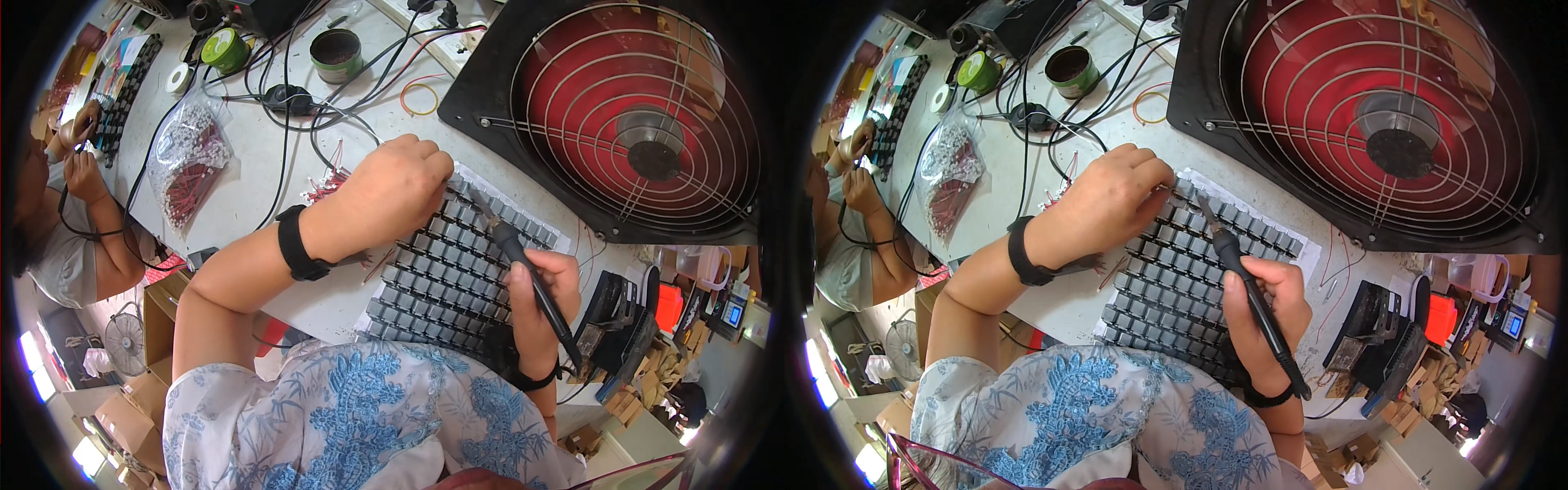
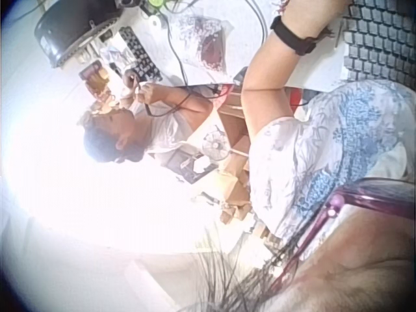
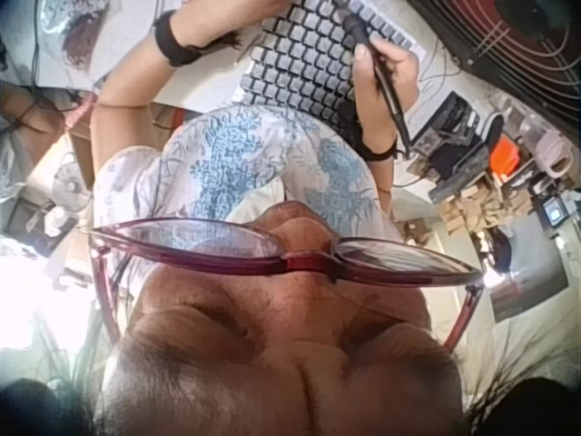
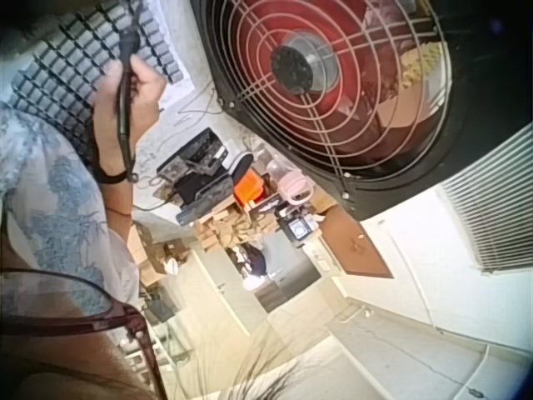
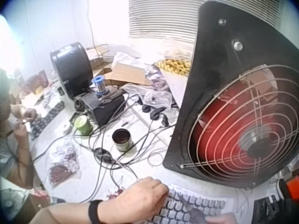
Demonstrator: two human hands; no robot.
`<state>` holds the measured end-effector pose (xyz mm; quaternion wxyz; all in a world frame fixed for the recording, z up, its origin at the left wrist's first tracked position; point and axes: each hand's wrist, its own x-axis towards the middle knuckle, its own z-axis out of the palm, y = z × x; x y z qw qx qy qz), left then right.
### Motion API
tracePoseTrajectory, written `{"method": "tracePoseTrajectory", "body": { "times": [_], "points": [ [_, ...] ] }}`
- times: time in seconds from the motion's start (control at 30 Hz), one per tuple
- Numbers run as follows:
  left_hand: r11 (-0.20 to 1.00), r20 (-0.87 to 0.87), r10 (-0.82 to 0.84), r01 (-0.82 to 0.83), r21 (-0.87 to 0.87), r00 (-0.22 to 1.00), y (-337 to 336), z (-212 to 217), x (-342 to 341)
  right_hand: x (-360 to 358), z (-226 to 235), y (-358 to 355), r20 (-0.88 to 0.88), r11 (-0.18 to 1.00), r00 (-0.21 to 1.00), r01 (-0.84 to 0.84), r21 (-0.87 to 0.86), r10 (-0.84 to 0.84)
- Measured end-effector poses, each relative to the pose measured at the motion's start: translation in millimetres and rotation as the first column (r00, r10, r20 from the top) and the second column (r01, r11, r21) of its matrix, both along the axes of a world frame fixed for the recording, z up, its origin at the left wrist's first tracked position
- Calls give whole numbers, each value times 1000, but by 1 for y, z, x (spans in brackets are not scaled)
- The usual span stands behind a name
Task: Soldering electronic components into a grid matrix circuit board at a workbench.
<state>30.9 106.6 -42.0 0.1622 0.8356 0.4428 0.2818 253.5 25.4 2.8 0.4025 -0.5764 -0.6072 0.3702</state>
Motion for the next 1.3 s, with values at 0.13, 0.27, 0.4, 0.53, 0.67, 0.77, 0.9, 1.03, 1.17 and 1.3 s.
{"method": "tracePoseTrajectory", "body": {
  "times": [0.13, 0.27, 0.4, 0.53, 0.67, 0.77, 0.9, 1.03, 1.17, 1.3],
  "points": [
    [1000, 45, 4, -3, -2, 999, 1, 5, -11, 3, 2, 4, -74, 999, 997, -26, 20, 27],
    [1000, -1, 6, -6, 12, 1000, -1, 7, -15, -3, 7, 6, 32, 994, 996, -85, 62, 83],
    [1000, 5, -9, 9, -4, 1000, -2, 8, -13, -6, 5, 6, 41, 994, 995, -93, 64, 90],
    [1000, -24, -20, 20, -16, 1000, -1, 7, -14, -7, 3, 5, 27, 996, 996, -83, 23, 82],
    [999, -24, -27, 26, -22, 999, -1, 4, -14, -8, 4, 5, 37, 997, 996, -80, 4, 80],
    [1000, -9, -24, 24, -10, 1000, 0, 3, -12, -9, 4, 6, 55, 996, 994, -90, -1, 90],
    [1000, -6, 2, -2, 3, 1000, -1, 3, -12, -9, 2, 5, 35, 995, 994, -99, -8, 99],
    [999, -1, 44, -44, 11, 999, 0, 6, -18, -8, 0, 5, -6, 998, 998, -65, 12, 65],
    [1000, -28, 9, -9, -13, 1000, -1, 7, -19, -10, -3, 4, 12, 997, 997, -77, 9, 76],
    [1000, -34, -7, 7, -18, 999, -1, 5, -18, -9, -4, 4, 50, 996, 995, -86, -6, 86]
  ]
}}
